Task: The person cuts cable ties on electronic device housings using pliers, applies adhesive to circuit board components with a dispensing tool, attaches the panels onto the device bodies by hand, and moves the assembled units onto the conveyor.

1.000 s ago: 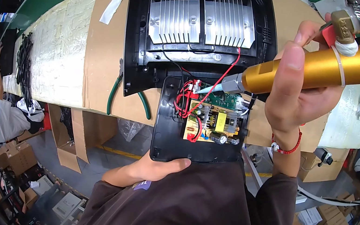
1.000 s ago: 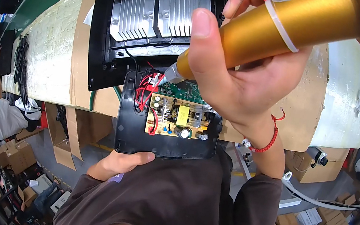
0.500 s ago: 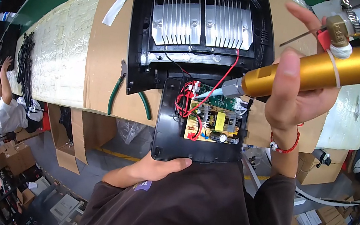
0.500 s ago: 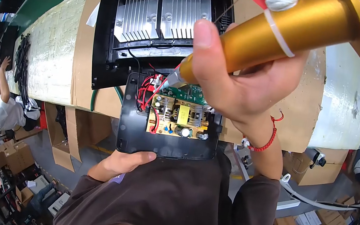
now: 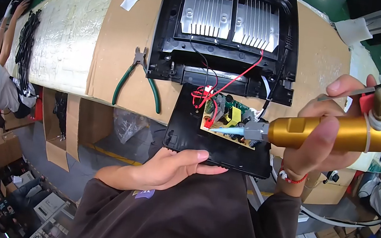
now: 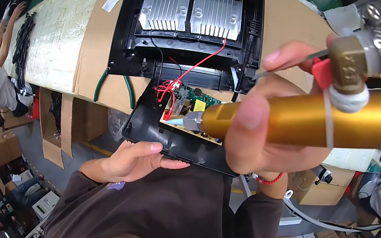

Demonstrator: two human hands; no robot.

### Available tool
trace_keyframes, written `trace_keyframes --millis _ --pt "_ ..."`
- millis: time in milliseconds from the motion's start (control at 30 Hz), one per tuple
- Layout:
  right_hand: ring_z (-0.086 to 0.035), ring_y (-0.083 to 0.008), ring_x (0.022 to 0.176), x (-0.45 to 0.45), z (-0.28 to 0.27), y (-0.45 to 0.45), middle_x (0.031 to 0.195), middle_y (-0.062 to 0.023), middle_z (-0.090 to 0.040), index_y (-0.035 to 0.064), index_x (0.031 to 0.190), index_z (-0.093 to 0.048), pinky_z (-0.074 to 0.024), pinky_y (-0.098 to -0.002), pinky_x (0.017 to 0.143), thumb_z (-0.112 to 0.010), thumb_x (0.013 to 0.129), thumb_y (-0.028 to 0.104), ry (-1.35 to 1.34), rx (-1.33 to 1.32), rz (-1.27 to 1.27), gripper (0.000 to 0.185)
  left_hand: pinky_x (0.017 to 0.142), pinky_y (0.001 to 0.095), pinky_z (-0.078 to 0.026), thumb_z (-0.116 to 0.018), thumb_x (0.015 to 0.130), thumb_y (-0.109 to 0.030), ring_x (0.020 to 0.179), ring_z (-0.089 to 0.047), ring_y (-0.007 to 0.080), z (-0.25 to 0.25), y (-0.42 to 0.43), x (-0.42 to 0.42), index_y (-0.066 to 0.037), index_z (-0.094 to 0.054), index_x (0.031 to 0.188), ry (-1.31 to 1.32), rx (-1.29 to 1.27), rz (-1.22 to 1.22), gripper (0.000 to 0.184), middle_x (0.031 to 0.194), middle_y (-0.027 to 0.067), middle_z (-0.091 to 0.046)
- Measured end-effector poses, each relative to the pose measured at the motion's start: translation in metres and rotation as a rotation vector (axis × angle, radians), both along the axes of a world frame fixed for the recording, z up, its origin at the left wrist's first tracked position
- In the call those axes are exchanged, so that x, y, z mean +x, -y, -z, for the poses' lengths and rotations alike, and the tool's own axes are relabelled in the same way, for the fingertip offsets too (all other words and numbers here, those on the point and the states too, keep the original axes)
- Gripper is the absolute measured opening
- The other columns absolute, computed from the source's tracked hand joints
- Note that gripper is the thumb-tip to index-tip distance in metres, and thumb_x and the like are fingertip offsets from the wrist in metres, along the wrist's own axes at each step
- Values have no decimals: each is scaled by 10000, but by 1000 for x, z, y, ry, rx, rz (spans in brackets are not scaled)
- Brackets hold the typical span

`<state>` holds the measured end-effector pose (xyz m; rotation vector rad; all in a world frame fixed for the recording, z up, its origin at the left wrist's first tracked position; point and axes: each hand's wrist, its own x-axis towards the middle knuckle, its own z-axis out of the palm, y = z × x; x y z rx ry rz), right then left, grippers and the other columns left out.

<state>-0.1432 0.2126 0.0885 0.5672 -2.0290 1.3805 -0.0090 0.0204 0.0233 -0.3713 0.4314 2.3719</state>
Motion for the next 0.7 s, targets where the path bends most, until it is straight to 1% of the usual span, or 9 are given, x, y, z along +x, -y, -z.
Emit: trace_keyframes --millis 67,133,200,233,367,467,567,633,700 --pt "-489 -135 760 -4 3 1 582 -107 -509 -179 1311 -213 -411 -209 680 -497 856 221 -59 22 -44 669 1100 424 -326 -403 1017 -179 1288 -434 372 -1 0 0 -1 -620 1079 -11 45 -7 288 1199 107 -587" --pt "-500 -132 745 3 4 2 592 -106 -518 -183 1320 -202 -412 -198 679 -518 860 221 -3 22 -58 689 1102 425 -322 -407 1017 -184 1287 -435 373 -5 -1 -2 -4 -624 1061 -24 89 -13 285 1177 103 -593" --pt "-507 -129 730 6 9 3 611 -105 -531 -185 1325 -196 -414 -193 687 -539 862 223 22 -9 -68 705 1098 435 -327 -412 1015 -174 1281 -441 376 -12 -3 -5 1 -621 1078 71 -100 20 279 1169 110 -598" --pt "-508 -128 727 7 10 4 618 -104 -534 -185 1325 -197 -415 -194 692 -544 863 224 21 -24 -70 708 1098 435 -327 -412 1015 -174 1281 -441 376 -11 -3 -5 1 -621 1078 70 -102 20 279 1169 110 -598" --pt "-505 -131 728 7 11 4 635 -109 -539 -190 1323 -201 -421 -196 690 -568 858 226 105 -74 -142 723 1108 460 -321 -418 1011 -157 1255 -466 375 -2 -1 -1 9 -624 1070 3 -12 -3 271 1126 101 -611" --pt "-496 -119 651 0 18 6 714 -135 -540 -187 1326 -207 -422 -203 631 -567 851 220 -30 -50 -98 722 1117 471 -312 -419 1009 -149 1236 -484 377 -2 -1 -1 19 -625 1067 -9 22 -22 272 1092 88 -620" --pt "-487 -111 635 2 20 9 828 -153 -517 -180 1329 -209 -416 -210 577 -569 839 212 -23 -197 -42 724 1119 478 -308 -419 1008 -143 1228 -491 381 -3 -1 -1 27 -626 1059 11 -18 -21 272 1056 74 -625" --pt "-473 -105 643 5 19 6 884 -156 -487 -169 1335 -211 -401 -202 559 -566 835 205 29 -177 -24 718 1118 480 -309 -419 1008 -138 1226 -493 382 -4 -1 -2 30 -625 1056 37 -41 -22 270 1040 68 -627" --pt "-460 -102 637 5 19 7 899 -158 -468 -162 1340 -212 -387 -192 553 -563 835 199 41 -198 -24 713 1115 489 -309 -425 1006 -135 1223 -495 382 -7 -1 -4 26 -630 1050 13 -30 -25 265 1075 67 -627"
